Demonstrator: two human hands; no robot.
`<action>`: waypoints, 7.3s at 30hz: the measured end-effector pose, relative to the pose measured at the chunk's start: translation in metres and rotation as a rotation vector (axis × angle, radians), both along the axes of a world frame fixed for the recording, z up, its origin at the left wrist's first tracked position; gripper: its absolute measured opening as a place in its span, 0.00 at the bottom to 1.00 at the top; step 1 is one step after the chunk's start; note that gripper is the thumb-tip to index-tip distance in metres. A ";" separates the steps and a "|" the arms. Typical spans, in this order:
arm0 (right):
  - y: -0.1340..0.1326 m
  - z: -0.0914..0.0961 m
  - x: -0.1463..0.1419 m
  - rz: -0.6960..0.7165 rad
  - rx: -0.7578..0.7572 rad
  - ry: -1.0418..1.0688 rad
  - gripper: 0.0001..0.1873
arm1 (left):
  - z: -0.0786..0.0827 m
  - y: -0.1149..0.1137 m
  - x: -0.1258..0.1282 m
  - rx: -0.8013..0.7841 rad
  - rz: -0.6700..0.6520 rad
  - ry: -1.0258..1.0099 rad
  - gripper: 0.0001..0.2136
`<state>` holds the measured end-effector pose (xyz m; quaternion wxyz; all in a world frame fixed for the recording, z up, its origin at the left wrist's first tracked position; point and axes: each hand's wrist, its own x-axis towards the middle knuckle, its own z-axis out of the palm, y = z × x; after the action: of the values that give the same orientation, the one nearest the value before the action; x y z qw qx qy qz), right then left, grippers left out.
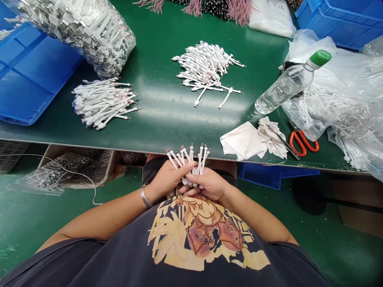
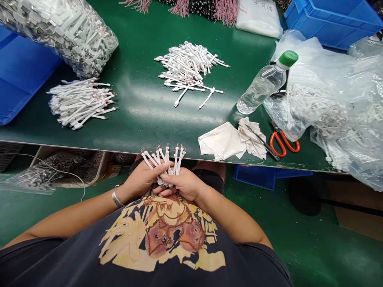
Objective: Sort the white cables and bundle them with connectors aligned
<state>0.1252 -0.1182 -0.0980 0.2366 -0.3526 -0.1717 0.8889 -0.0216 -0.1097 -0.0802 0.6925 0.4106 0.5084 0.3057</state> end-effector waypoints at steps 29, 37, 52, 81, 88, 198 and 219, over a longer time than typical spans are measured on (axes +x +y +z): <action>-0.001 -0.002 -0.002 -0.030 -0.019 -0.063 0.21 | 0.000 0.003 -0.003 0.068 -0.155 -0.008 0.15; 0.000 0.000 -0.001 -0.026 -0.023 -0.043 0.21 | 0.001 0.003 -0.001 -0.010 -0.065 0.013 0.15; -0.002 0.000 -0.002 0.014 0.052 -0.032 0.25 | -0.002 0.000 0.001 -0.117 -0.072 -0.169 0.15; -0.005 0.006 0.002 0.146 0.259 -0.176 0.21 | 0.021 0.015 -0.004 -0.113 -0.214 -0.304 0.18; -0.006 0.005 -0.001 0.150 0.233 -0.183 0.19 | 0.017 0.016 -0.004 0.016 -0.324 -0.191 0.17; -0.006 0.014 0.015 -0.213 0.546 -0.350 0.20 | 0.051 0.020 -0.009 -0.379 0.255 -0.487 0.11; -0.006 0.018 0.010 -0.199 0.632 -0.438 0.15 | 0.048 0.020 -0.007 -0.389 0.301 -0.471 0.10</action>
<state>0.1354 -0.1242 -0.0800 0.3762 -0.4587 -0.4480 0.6688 -0.0283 -0.0896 -0.0323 0.8034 0.1093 0.4383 0.3880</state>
